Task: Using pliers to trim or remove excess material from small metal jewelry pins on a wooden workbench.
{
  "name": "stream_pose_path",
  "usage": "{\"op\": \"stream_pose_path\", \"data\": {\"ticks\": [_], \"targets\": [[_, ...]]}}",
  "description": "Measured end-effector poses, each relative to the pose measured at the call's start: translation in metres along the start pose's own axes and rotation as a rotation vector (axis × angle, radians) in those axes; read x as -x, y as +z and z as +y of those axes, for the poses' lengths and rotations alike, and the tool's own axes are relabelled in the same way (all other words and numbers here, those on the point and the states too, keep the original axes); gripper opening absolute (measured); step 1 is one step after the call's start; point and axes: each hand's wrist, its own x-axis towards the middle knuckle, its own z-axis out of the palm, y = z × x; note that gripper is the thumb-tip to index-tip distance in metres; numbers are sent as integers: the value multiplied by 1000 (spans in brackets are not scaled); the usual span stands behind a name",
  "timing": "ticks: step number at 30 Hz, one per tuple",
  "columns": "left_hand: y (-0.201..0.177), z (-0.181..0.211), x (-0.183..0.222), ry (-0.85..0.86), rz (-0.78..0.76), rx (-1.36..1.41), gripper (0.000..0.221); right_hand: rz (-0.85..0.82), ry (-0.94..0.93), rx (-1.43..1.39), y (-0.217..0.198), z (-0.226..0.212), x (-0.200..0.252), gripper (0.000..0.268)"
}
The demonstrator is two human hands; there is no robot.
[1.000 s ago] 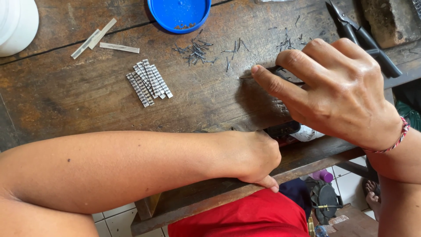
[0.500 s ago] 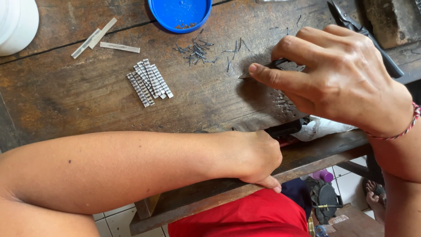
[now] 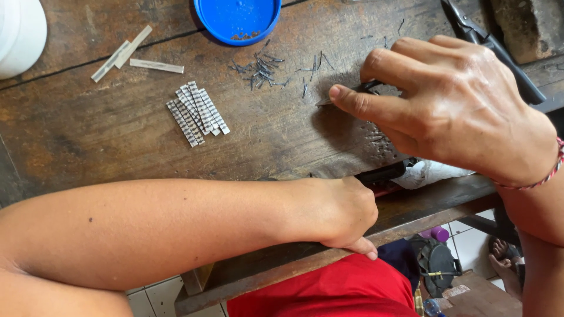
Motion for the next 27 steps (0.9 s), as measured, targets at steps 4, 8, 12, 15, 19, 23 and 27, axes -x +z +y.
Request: {"op": "stream_pose_path", "data": {"ticks": [4,8,12,15,19,23,27], "targets": [[-16,2,12,-53,-76,89,81,-12,0,39,-2,-2,1,38],[-12,1,10,-29,-25,79,79,-8,8,2,-2,-3,2,37],[2,1,0,-16,13,28,83,-27,13,4,-3,-5,3,40],[-2,1,3,-12,25,44,78,-22,25,32,-4,-10,3,43],[5,0,-2,-9,46,7,82,-16,26,55,-5,-13,5,41],[3,0,1,-27,74,58,81,7,41,36,-5,-16,3,45],[-12,2,10,-55,-18,97,79,18,57,50,-1,-14,3,48]]}}
